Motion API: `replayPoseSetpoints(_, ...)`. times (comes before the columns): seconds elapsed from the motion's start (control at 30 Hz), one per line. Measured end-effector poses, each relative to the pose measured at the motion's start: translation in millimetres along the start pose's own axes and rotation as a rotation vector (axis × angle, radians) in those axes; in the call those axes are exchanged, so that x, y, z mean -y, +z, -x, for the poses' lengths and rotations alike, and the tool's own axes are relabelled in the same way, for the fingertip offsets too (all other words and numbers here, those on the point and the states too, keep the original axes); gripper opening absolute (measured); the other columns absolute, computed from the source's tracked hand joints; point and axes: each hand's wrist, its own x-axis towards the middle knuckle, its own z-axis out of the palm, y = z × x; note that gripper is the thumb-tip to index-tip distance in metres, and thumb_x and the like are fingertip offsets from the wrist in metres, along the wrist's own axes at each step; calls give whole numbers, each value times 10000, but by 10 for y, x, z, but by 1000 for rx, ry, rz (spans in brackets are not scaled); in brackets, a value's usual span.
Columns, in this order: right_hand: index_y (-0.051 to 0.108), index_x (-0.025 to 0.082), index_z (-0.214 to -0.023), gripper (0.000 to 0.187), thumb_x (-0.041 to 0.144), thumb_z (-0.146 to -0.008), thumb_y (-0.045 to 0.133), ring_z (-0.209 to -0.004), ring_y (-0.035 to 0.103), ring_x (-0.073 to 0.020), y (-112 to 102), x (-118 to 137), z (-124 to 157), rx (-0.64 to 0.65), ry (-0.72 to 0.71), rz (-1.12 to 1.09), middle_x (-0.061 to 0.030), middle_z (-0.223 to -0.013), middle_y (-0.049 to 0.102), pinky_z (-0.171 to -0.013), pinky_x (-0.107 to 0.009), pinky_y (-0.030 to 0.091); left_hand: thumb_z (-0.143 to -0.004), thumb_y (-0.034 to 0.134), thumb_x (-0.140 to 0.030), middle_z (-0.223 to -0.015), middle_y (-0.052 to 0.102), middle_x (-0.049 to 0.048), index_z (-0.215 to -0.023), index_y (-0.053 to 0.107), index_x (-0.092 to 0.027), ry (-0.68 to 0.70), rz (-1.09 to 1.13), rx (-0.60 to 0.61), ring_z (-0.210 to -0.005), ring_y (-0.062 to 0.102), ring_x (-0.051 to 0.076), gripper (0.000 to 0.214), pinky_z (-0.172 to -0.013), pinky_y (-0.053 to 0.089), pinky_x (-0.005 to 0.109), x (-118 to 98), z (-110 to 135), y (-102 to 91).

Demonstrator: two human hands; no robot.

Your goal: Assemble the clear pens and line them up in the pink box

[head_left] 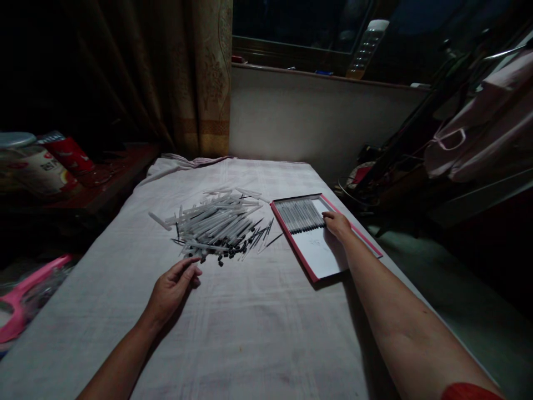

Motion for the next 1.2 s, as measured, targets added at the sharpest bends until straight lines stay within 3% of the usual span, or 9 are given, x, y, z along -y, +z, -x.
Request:
replayPoseSetpoints(0.13,799,199,-1056,354,143,-813,548,-1076,698,-267,-139,233,128,-42,-81,-15,-87,-1083,781,-944,-360,522,-732,672,-681,-667,646,7,-927,711,-152,-17,77,-94,-435,500,92,565,-373,389,206,-101,-165,3)
replayPoseSetpoints(0.27,764,229,-1146,353,189,-876,540,-1113,677,-216,-126,644,408,-49,-259,-79,-56,-1192,749,-968,-318,508,-809,584,-619,-586,582,-20,-833,690,-162,98,118,-410,-508,528,101,470,-429,407,182,-116,-403,32)
replayPoseSetpoints(0.37,776,219,-1079,300,172,-882,556,-1075,681,-211,66,999,805,-13,-548,-220,-61,-1138,760,-945,-323,518,-849,517,-584,-570,548,-33,-821,675,-165,112,96,-540,-482,499,97,448,-397,369,176,-45,-491,39)
replayPoseSetpoints(0.47,785,226,-1007,236,159,-875,602,-962,700,-206,352,1312,1302,126,-738,-277,-62,-1009,771,-883,-318,526,-861,503,-560,-570,537,-40,-826,667,-167,95,79,-529,-456,484,94,427,-373,351,178,31,-484,23)
replayPoseSetpoints(0.57,782,206,-1008,209,171,-900,607,-908,687,-210,605,1543,1748,235,-795,-231,-80,-961,752,-833,-311,514,-868,491,-555,-574,535,-38,-836,666,-165,75,76,-500,-453,484,92,428,-374,364,178,66,-460,-1)
replayPoseSetpoints(0.67,779,214,-1001,173,255,-906,639,-926,659,-233,754,1675,2024,291,-831,-122,-86,-959,723,-801,-326,503,-873,492,-563,-580,537,-32,-848,665,-164,62,97,-498,-464,487,93,435,-377,365,172,68,-464,-14)
replayPoseSetpoints(1.0,712,181,-994,156,261,-938,591,-935,628,-254,874,1672,2156,286,-868,-46,-115,-992,688,-811,-346,486,-907,467,-556,-587,553,-18,-840,663,-170,100,16,-440,-479,494,103,438,-414,382,192,89,-489,10)
replayPoseSetpoints(1.2,708,214,-994,195,269,-946,527,-867,677,-219,817,1442,2264,251,-771,-371,-81,-929,738,-803,-328,523,-873,565,-483,-896,698,59,-984,697,-200,450,-403,-358,-827,652,191,332,-776,543,302,20,-374,83)
